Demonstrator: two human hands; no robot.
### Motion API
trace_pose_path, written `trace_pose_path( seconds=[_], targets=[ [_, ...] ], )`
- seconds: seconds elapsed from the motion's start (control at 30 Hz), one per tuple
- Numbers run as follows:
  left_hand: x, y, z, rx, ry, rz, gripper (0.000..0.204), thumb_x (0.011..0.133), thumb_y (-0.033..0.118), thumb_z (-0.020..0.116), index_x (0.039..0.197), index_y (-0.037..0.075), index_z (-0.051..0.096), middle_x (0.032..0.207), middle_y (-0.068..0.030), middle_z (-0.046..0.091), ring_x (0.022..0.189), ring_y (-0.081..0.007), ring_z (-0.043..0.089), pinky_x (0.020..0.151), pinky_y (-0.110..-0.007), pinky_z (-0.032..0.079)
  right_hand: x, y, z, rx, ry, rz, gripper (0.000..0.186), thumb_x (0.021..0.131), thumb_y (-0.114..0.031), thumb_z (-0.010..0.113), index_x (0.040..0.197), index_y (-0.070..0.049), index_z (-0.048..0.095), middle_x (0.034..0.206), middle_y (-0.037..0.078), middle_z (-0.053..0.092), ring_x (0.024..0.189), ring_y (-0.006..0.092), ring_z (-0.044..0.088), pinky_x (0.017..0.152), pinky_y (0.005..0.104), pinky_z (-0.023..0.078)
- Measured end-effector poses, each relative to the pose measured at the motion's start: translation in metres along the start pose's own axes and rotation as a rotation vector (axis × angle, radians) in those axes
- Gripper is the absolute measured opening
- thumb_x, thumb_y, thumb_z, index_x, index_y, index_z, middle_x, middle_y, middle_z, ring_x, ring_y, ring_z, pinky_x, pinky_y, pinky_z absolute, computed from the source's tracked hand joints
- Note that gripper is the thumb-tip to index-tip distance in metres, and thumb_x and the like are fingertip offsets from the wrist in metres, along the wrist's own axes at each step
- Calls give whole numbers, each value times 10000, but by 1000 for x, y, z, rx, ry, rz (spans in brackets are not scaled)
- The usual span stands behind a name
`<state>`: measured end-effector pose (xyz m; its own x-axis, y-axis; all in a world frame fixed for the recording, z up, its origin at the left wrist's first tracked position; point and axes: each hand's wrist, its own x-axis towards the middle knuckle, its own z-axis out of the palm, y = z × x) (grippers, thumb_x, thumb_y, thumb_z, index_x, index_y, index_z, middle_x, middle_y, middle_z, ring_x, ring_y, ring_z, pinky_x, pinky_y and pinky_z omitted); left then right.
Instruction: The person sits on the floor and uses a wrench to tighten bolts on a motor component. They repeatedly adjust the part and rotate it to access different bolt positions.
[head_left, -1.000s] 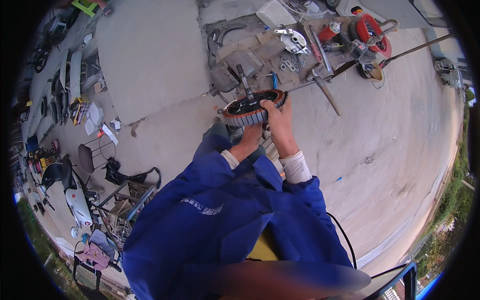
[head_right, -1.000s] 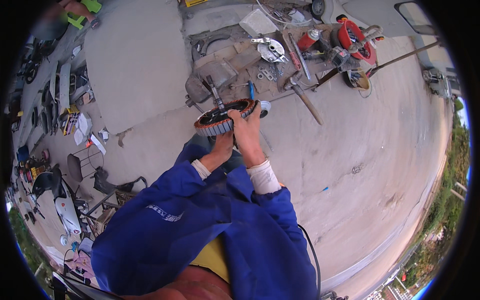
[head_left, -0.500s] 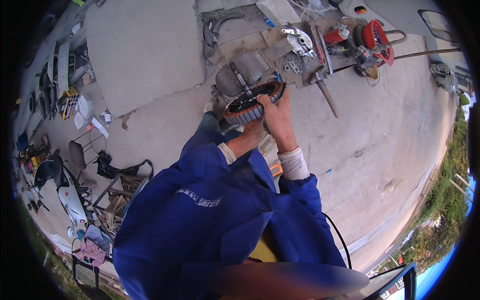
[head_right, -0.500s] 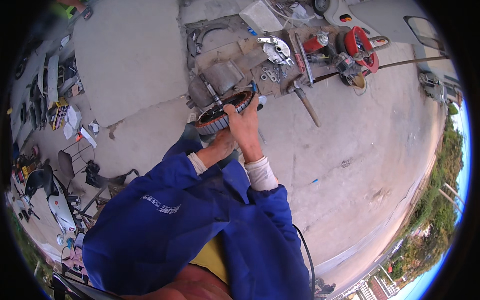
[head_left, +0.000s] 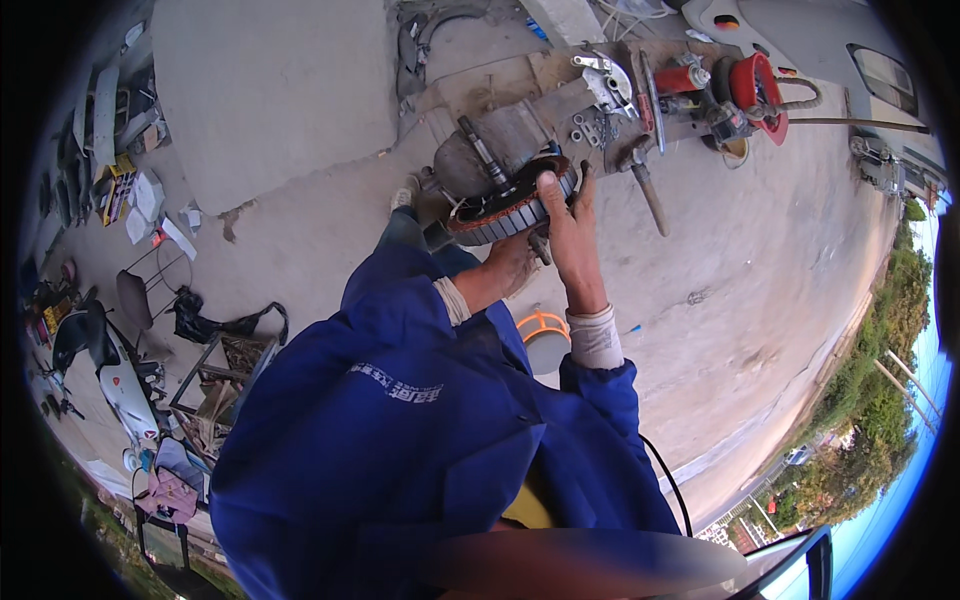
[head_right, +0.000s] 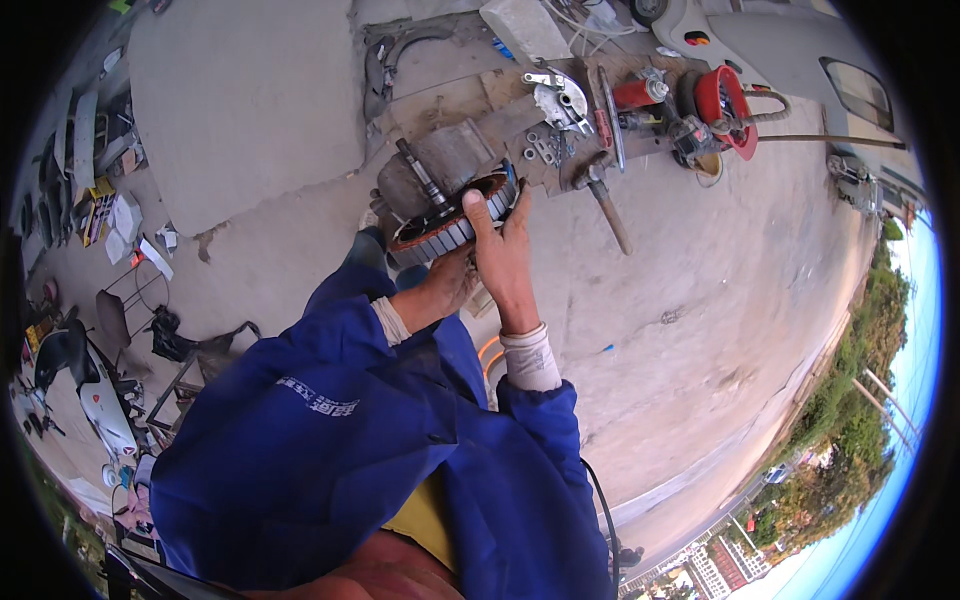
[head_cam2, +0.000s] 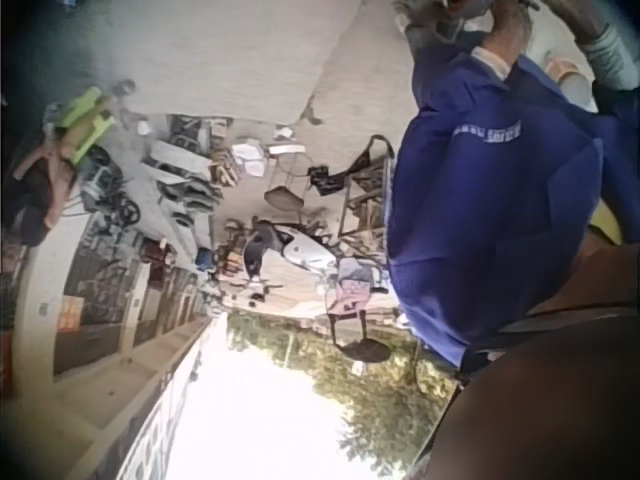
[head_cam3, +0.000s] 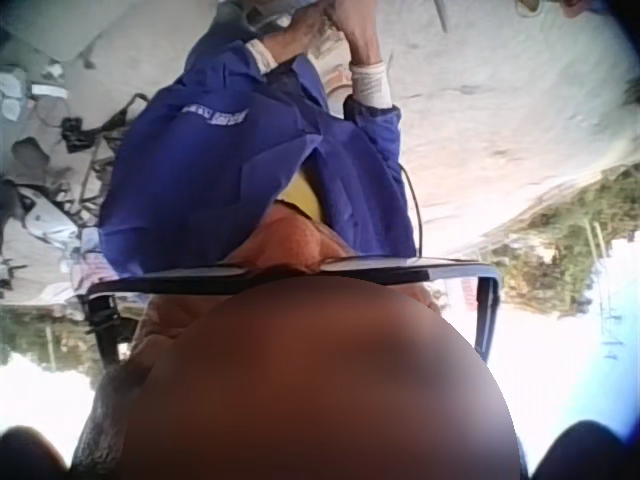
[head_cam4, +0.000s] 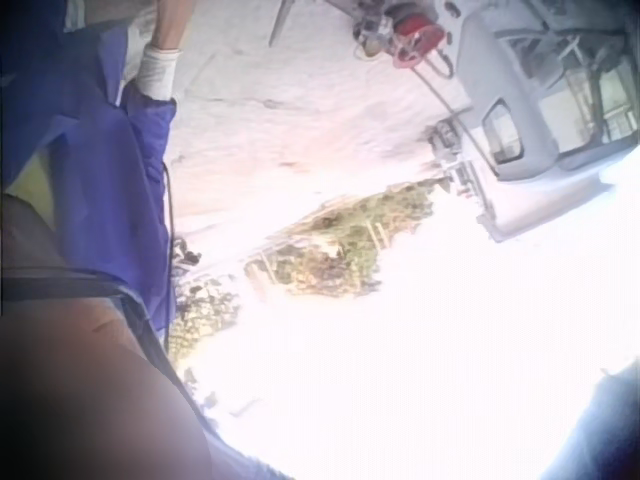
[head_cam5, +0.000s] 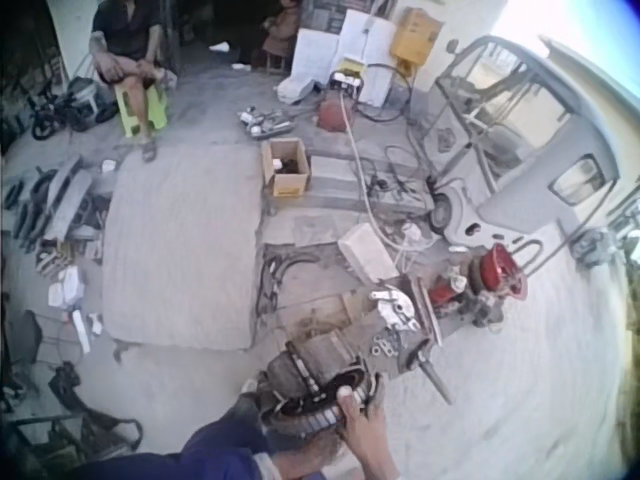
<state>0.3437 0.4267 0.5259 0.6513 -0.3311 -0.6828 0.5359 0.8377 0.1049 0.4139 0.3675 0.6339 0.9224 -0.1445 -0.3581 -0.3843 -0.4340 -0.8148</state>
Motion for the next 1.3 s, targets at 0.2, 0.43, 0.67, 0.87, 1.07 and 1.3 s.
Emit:
trace_pose_path(
  seconds=[0.2, 0.43, 0.67, 0.87, 1.07, 1.3],
  targets=[
    [-1, 2, -1, -49, -71, -17, 175, 1033, 282, 637, 1133, 138, 641, 1005, 0, 668, 884, -112, 614, 736, -305, 497, -26, 46, -34, -191, 24, -135, 745, 1048, -478, 556, 1559, 20, 342, 1287, 224, 613, 1125, 269, 611, 954, 367, 512],
    [-2, 2, 8, -112, -88, 47, 196, 1036, 245, 625, 1150, 85, 620, 1012, -50, 668, 955, -174, 642, 893, -335, 531, -39, 59, -24, -241, -175, -36, 596, 1041, -295, 604, 1496, 44, 421, 1252, 245, 663, 1033, 328, 686, 894, 403, 544],
    [-8, 8, 19, -122, 1, 47, 178, 1031, 212, 629, 1142, 74, 617, 990, -36, 642, 920, -156, 624, 868, -320, 537, -36, 68, -21, -185, -169, -39, 628, 1014, -256, 636, 1512, 38, 392, 1177, 237, 678, 998, 336, 688, 860, 401, 555],
    [-20, 16, 29, -124, 40, 21, 125, 1013, 169, 648, 1094, 77, 624, 985, -38, 634, 843, -124, 592, 781, -272, 527, -35, 85, -18, -190, -175, -68, 641, 1003, -257, 645, 1517, 27, 387, 1280, 255, 618, 1076, 354, 667, 915, 419, 539],
    [-15, 17, 26, -150, 7, 22, 121, 1016, 167, 641, 1087, 73, 612, 959, -43, 616, 832, -122, 596, 767, -274, 532, -33, 96, -17, -152, -178, -96, 670, 995, -225, 655, 1543, 14, 352, 1296, 255, 606, 1128, 358, 646, 970, 412, 515],
    [-6, 17, 13, -33, 62, -20, 167, 1030, 184, 618, 1176, 104, 629, 1028, -19, 638, 878, -110, 600, 770, -261, 529, -32, 94, -16, 16, -200, -27, 822, 976, -178, 693, 1611, -21, 196, 1234, 215, 641, 1116, 309, 651, 959, 386, 518]
  ],
)
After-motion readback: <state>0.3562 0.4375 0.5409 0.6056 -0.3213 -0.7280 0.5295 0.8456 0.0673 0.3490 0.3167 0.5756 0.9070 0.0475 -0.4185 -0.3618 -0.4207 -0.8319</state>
